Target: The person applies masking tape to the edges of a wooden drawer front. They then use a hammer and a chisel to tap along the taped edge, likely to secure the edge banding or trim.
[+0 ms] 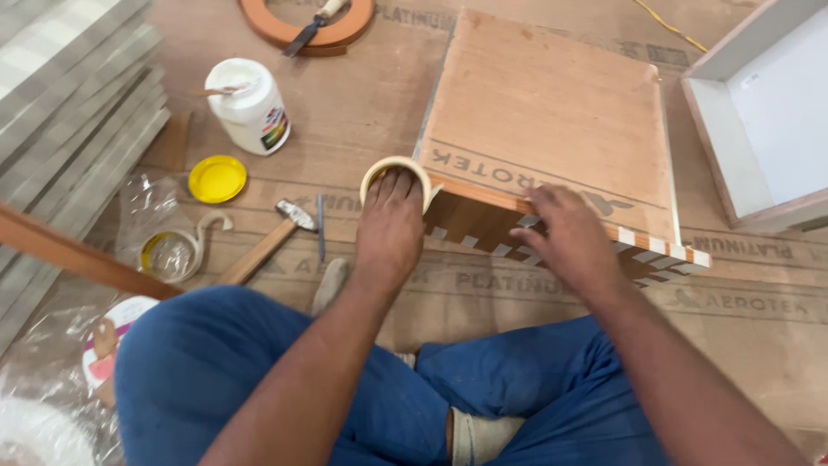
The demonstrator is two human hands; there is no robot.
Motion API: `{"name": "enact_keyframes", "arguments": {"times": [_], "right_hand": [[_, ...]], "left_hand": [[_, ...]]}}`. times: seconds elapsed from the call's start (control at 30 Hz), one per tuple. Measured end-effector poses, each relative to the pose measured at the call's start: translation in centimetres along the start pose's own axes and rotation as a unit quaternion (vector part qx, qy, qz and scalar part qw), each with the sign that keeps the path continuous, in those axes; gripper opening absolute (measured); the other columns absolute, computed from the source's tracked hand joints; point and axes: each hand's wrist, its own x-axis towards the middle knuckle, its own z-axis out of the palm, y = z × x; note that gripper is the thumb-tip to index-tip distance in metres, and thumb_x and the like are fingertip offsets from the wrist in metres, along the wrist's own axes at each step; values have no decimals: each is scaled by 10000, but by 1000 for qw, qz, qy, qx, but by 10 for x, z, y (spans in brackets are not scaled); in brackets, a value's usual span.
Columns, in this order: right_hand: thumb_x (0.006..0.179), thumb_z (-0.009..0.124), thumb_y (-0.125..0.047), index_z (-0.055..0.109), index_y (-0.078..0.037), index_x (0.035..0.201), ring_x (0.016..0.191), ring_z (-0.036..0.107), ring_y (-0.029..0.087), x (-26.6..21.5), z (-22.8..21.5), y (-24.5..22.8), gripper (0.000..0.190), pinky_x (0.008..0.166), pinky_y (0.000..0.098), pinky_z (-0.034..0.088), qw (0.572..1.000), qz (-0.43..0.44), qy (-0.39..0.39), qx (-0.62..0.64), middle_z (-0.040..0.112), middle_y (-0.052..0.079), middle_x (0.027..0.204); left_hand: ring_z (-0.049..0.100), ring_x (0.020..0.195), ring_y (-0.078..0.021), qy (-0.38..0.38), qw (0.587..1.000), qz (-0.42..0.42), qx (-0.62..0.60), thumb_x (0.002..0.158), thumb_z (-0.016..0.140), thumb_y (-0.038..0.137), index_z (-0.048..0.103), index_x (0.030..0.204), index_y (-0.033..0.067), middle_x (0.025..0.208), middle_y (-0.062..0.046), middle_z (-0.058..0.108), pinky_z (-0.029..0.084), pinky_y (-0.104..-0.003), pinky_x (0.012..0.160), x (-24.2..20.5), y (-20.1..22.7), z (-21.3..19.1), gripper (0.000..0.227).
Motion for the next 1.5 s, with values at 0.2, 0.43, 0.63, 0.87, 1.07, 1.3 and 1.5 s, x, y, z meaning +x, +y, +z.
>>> {"name": "enact_keyframes", "arguments": {"times": [0.2,0.43,0.63,0.87,1.07,1.3,1.5], "right_hand": [[824,792,-238,514,-14,1461,1230,568,360,-6,12,2,731,1034,438,470,991,79,0,106,558,197,1385],[783,790,-178,585,-38,1413,1277,538,363,-2,20,2,677,1092,429,446,996,28,-4,83,598,171,1350],[885,775,-297,658,-44,1329,1273,538,359,46,15,-49,525,1067,448,435,990,-47,20,128,626,161,1328],[869,757,-331,721,-48,1135,1180,592,303,112,45,-121,390,989,446,482,988,9,-114,99,667,122,1188],[861,759,-317,738,-37,1062,1087,644,296,115,48,-117,346,945,421,500,987,-15,-97,125,704,108,1095],[855,755,-376,733,-49,1113,1122,649,285,115,54,-111,417,990,410,498,983,-4,-104,149,721,108,1144],[879,757,-414,729,-56,1218,1430,282,378,104,42,-94,493,1114,537,280,960,-60,-128,240,448,171,1518]], "left_hand": [[509,1361,-335,-33,998,-4,47,907,601,109,611,1316,-16,1403,-193,592,343,-445,1181,-10,40,19,428],[582,1278,-343,-52,994,15,-94,828,661,109,699,1186,13,1285,-201,663,424,-446,1113,5,100,3,373],[699,1038,-389,-55,902,-316,-290,881,734,339,627,1184,41,1082,-191,732,545,-476,899,-26,29,-25,438],[774,807,-260,-146,760,-306,-554,931,600,74,633,1157,-35,926,-153,741,614,-375,693,-68,-32,49,253],[776,850,-170,-132,768,-344,-523,981,579,87,557,1172,6,938,-88,734,605,-323,700,-48,-19,0,208],[754,895,-167,-157,807,-331,-462,939,639,96,613,1188,26,984,-97,766,578,-319,782,-42,-18,-22,260],[688,876,-132,-185,769,-255,-557,1009,588,150,649,1197,25,940,-73,757,548,-294,804,-40,-17,-23,234]]}}
